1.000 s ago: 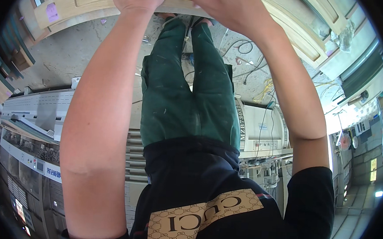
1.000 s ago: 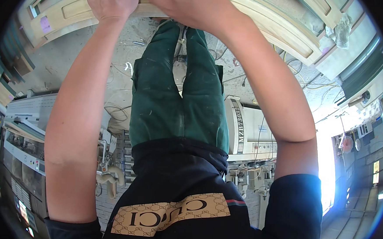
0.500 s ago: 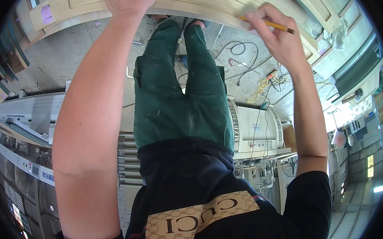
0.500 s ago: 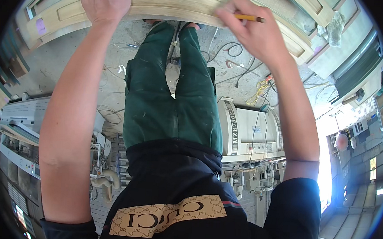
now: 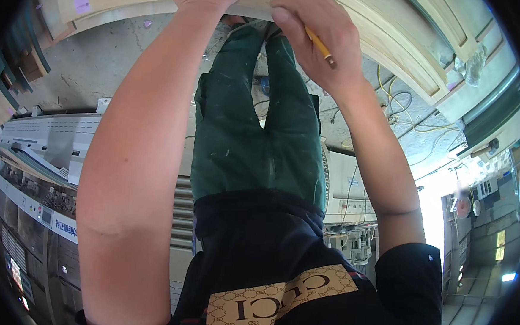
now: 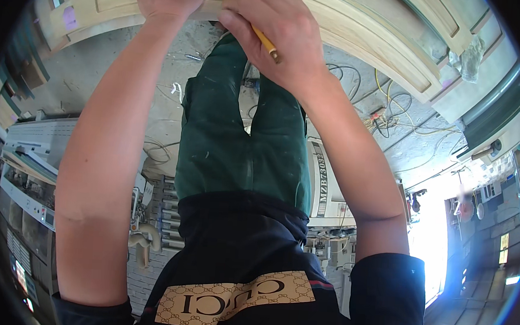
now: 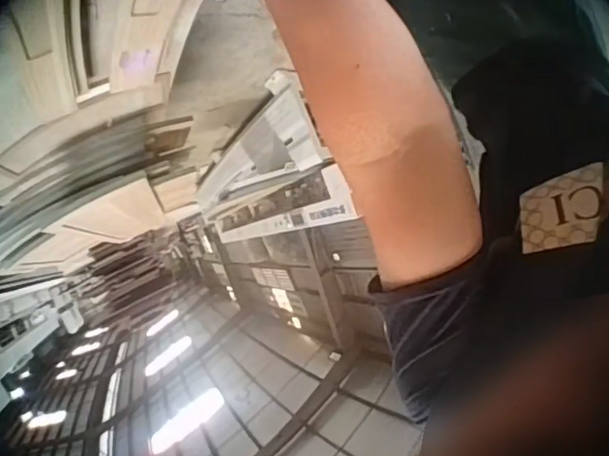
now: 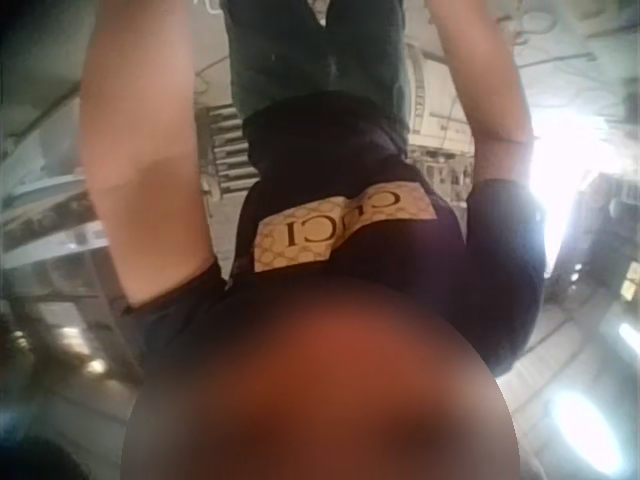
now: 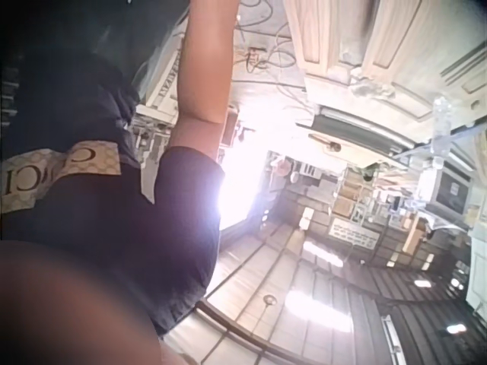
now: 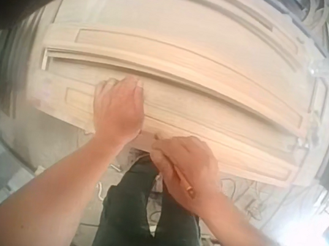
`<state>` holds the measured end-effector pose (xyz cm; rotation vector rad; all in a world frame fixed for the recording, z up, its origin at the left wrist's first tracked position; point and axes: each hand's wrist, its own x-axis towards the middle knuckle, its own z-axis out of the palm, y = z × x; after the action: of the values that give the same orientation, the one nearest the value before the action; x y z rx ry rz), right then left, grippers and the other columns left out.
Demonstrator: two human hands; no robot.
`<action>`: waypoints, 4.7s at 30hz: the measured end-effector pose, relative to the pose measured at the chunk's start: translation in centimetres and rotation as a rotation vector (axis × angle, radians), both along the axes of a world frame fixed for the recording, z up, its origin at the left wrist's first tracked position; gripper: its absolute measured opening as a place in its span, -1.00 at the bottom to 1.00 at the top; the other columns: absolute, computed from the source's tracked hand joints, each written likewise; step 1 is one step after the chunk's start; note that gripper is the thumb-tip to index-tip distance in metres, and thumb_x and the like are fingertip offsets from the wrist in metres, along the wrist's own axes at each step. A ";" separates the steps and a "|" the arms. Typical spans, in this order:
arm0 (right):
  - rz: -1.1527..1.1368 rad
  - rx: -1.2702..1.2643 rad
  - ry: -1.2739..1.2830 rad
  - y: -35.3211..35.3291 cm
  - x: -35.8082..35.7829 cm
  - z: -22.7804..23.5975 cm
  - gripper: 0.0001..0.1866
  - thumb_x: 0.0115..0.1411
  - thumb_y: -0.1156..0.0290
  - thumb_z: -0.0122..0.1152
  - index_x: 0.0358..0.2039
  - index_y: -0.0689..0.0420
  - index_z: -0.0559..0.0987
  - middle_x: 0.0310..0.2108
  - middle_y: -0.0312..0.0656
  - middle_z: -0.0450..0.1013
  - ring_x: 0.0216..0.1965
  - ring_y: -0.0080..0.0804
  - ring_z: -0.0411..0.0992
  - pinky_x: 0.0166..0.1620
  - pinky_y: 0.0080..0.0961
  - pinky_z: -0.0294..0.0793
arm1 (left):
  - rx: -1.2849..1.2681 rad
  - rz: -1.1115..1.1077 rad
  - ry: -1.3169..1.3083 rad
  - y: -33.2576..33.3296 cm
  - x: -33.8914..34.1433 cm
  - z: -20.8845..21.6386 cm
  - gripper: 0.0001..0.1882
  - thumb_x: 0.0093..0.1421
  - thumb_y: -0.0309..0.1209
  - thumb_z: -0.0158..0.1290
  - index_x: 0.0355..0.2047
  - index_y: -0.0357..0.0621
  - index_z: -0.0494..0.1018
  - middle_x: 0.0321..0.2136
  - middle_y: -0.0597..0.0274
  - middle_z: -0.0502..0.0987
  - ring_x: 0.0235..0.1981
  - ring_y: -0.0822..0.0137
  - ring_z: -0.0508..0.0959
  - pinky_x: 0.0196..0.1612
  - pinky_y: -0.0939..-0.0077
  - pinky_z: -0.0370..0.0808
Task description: Measuring and marking wooden planks on a workbench using a pencil and measuring tool.
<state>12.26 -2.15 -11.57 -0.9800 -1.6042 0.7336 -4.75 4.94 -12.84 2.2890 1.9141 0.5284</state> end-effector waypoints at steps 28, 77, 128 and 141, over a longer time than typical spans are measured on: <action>-0.091 -0.416 -0.613 -4.9 7.4 2.8 -0.92 0.30 0.62 0.29 -0.21 0.24 0.67 -0.24 -0.01 0.58 -0.17 -0.01 0.55 -0.07 -0.26 0.55 | -0.070 0.034 0.046 -0.3 -0.1 0.4 -0.78 0.41 -0.32 -0.05 -0.31 -0.14 0.51 -0.42 -0.02 0.57 -0.20 -0.08 0.54 0.01 -0.04 0.38; -0.611 -0.071 -0.682 -0.9 14.7 1.0 -0.83 0.36 0.42 0.21 -0.07 0.13 0.56 -0.08 -0.08 0.59 -0.06 0.01 0.53 0.10 -0.03 0.41 | -0.211 0.012 0.223 0.1 -1.7 -1.3 -0.61 0.53 -0.11 -0.23 -0.21 0.06 0.57 -0.35 0.22 0.69 -0.17 -0.01 0.60 0.04 0.03 0.38; -0.549 -0.439 -0.769 -2.2 15.5 -1.1 -0.80 0.39 0.23 0.23 -0.07 -0.01 0.53 -0.15 -0.29 0.57 -0.10 -0.28 0.55 0.08 -0.20 0.34 | -0.100 0.052 -0.170 -5.4 18.2 -1.4 -0.76 0.47 -0.29 -0.18 -0.14 -0.08 0.46 -0.08 0.17 0.55 0.13 0.07 0.48 0.50 -0.15 -0.06; -0.399 -0.261 -0.390 -8.0 17.5 2.3 -0.71 0.31 0.39 0.27 0.04 0.04 0.64 -0.20 -0.20 0.58 -0.21 -0.12 0.53 -0.04 -0.26 0.39 | -0.161 0.105 0.001 -5.3 18.5 -1.4 -0.75 0.46 -0.27 -0.13 -0.20 -0.08 0.51 -0.17 0.12 0.63 0.10 0.08 0.53 0.47 -0.12 0.05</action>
<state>29.81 -10.11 -9.31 -1.6584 -1.5869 0.4987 13.78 -0.32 -14.25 2.0997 2.0065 0.3686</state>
